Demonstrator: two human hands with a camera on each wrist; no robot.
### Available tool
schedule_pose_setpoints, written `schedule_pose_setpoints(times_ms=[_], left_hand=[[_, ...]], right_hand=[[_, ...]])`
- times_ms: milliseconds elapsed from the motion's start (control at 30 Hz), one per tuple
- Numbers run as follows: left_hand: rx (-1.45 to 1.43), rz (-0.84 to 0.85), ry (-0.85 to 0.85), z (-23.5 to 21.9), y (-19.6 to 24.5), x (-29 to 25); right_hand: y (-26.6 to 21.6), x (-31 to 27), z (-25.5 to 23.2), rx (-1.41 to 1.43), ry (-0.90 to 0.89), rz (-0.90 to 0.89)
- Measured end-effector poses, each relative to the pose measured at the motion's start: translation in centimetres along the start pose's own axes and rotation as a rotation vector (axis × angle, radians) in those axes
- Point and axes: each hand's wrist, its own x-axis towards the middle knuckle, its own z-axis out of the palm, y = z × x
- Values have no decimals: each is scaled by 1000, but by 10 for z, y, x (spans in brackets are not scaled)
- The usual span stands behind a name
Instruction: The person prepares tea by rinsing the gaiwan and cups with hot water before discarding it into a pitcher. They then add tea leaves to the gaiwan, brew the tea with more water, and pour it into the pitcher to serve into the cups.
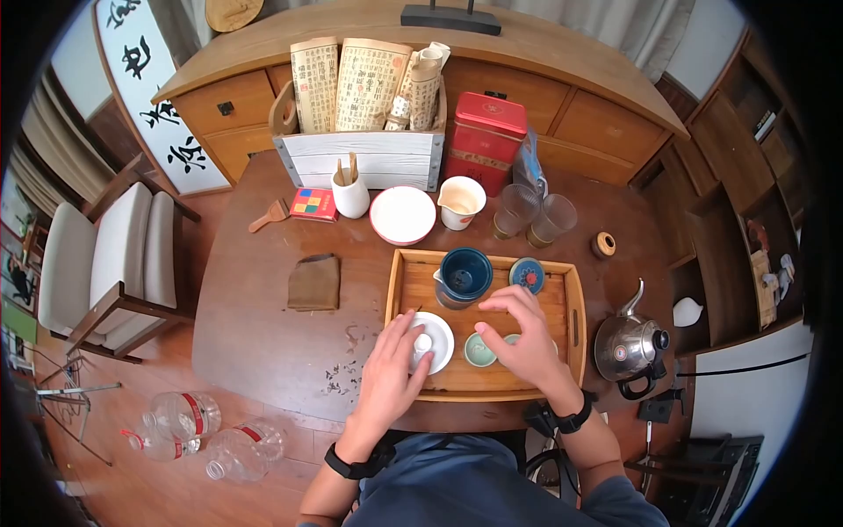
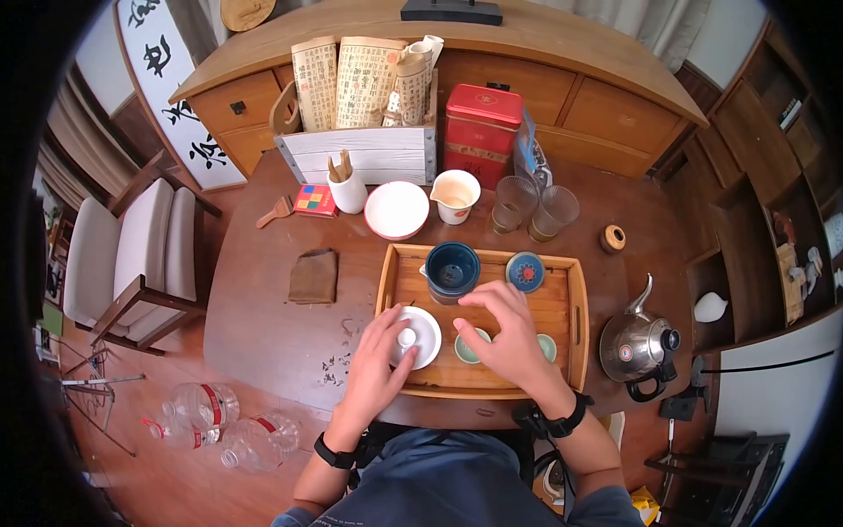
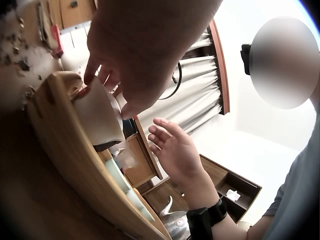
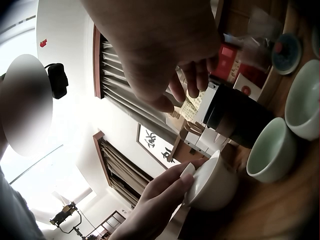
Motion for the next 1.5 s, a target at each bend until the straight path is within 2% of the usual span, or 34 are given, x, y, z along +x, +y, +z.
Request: schedule_pose_setpoints(times_ms=[233,433,567,733,933,1267,1500], left_hand=[[-64,-30,4,-5,-2,4],[-224,-78,175,-3,-12,-5],[-318,-136,268,-3,-15,-10],[-351,-195,280,-11,-13,-14],[-358,-157,303,-12,-17,-16],[-390,-183,332,-16,-15,-17],[-389,-187,363,-23,-19,-21]], right_hand=[[-8,-13,4,-99,-116,-4],[-15,-17,15,-147,-206,-73],[-12,-21,30,-219,-329,-78],[-12,-20,44,-235,-339,-82],[-4,-18,53,-252,-377,-84],[-6,-9,58,-258,-449,-88],[-12,-6,62,-249,-435,-35]])
